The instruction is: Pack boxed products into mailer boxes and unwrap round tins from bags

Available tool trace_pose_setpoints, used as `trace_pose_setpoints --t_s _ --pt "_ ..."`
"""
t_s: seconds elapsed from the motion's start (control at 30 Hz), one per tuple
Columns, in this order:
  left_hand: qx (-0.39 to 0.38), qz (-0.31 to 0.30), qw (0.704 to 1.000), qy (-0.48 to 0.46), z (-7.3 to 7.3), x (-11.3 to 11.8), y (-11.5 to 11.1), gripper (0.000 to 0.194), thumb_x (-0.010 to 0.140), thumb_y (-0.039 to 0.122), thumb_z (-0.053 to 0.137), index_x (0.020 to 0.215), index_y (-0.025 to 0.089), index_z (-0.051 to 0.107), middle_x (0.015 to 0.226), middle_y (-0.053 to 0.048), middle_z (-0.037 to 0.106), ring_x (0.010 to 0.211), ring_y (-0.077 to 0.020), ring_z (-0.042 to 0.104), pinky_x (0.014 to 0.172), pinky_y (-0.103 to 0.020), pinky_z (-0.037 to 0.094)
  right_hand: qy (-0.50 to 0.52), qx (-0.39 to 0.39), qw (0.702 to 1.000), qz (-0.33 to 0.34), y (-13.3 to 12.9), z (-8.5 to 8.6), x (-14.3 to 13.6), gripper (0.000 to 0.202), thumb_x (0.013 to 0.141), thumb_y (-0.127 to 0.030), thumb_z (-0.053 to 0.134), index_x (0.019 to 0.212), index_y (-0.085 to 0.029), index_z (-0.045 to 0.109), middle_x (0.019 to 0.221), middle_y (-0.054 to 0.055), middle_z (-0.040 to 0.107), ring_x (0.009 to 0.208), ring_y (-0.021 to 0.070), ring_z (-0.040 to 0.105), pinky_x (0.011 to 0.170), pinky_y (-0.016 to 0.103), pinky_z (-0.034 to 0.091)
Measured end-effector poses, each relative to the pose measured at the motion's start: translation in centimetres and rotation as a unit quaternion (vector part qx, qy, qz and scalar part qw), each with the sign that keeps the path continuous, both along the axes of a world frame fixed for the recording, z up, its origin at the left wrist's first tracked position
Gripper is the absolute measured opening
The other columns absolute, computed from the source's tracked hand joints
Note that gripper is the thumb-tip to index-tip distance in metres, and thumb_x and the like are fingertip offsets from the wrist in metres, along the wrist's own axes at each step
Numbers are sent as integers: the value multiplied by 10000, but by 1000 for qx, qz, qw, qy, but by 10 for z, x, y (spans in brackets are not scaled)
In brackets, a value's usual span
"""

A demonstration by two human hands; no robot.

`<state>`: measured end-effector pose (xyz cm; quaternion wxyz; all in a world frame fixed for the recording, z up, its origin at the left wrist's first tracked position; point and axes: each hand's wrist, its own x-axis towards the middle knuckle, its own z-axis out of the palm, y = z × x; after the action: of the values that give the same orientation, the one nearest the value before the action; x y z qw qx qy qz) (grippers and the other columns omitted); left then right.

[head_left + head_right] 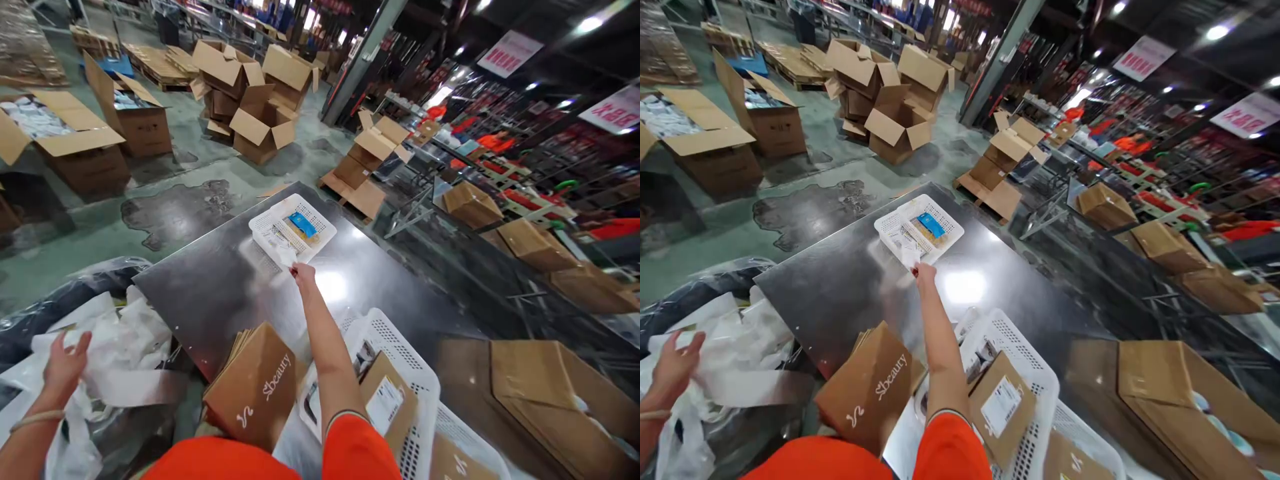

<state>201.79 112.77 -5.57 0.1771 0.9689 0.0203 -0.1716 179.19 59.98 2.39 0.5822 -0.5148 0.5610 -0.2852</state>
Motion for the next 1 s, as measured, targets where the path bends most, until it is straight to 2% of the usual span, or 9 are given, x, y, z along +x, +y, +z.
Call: trace_pose_setpoints --t_s 0.13,0.27,0.43,0.5,0.6,0.7,0.8,0.9,1.0 --pt "-18 76 997 -14 -26 -1 12 920 816 822 481 1535 257 588 1009 -195 831 1256 -567 697 846 -673 619 40 17 998 -36 -26 -4 9 324 1089 -419 749 1295 -171 709 1187 61 748 933 175 744 796 338 672" --pt "-32 90 995 -20 -14 -20 4 678 841 706 581 1365 278 634 885 -75 775 1193 -466 724 912 -573 605 60 -6 998 -25 5 2 5 178 1053 -310 710 1134 -152 709 938 17 722 709 123 641 651 263 571" --pt "-190 60 979 35 29 -65 -17 386 825 580 699 946 213 700 703 -15 637 817 -274 678 822 -380 539 0 -39 956 291 152 10 -33 270 740 -298 882 975 -215 778 920 24 787 858 207 729 808 344 610" --pt "-266 35 962 43 45 -87 -25 394 818 610 721 783 224 647 705 -13 643 760 -214 628 769 -331 503 -18 -36 892 451 232 11 -55 463 725 -336 905 1169 -245 812 1115 70 827 1043 269 766 915 402 622" --pt "-398 -5 917 35 71 -120 -31 467 772 664 768 705 232 601 688 -6 632 711 -179 561 710 -310 470 4 -82 851 519 345 2 -73 927 664 -365 963 1533 -272 656 1530 143 688 1399 356 654 1115 492 583" --pt "-480 -45 876 21 96 -144 -34 500 757 690 812 715 232 617 659 12 618 664 -161 526 661 -295 450 35 -173 877 447 420 -23 -66 921 681 -384 958 1524 -211 629 1549 192 639 1434 393 599 1174 526 542" --pt "-533 -70 843 8 114 -152 -39 526 753 687 855 708 223 610 639 28 588 625 -138 501 620 -273 430 36 -217 922 319 451 -48 -59 244 870 -400 772 1022 -212 735 1063 99 755 1017 292 689 933 430 581" --pt "-560 -82 824 25 123 -145 -49 519 833 673 838 755 214 609 666 33 573 627 -125 514 609 -250 430 -23 -190 948 254 461 -54 -67 348 934 -464 662 687 -251 541 682 -10 578 700 185 545 702 315 482" --pt "-561 -48 820 105 125 -137 -53 454 1025 662 655 1046 209 645 794 6 636 705 -144 632 676 -249 500 -99 -90 972 192 465 -43 -83 316 836 -524 764 814 -267 582 621 -69 520 593 156 484 587 271 424"
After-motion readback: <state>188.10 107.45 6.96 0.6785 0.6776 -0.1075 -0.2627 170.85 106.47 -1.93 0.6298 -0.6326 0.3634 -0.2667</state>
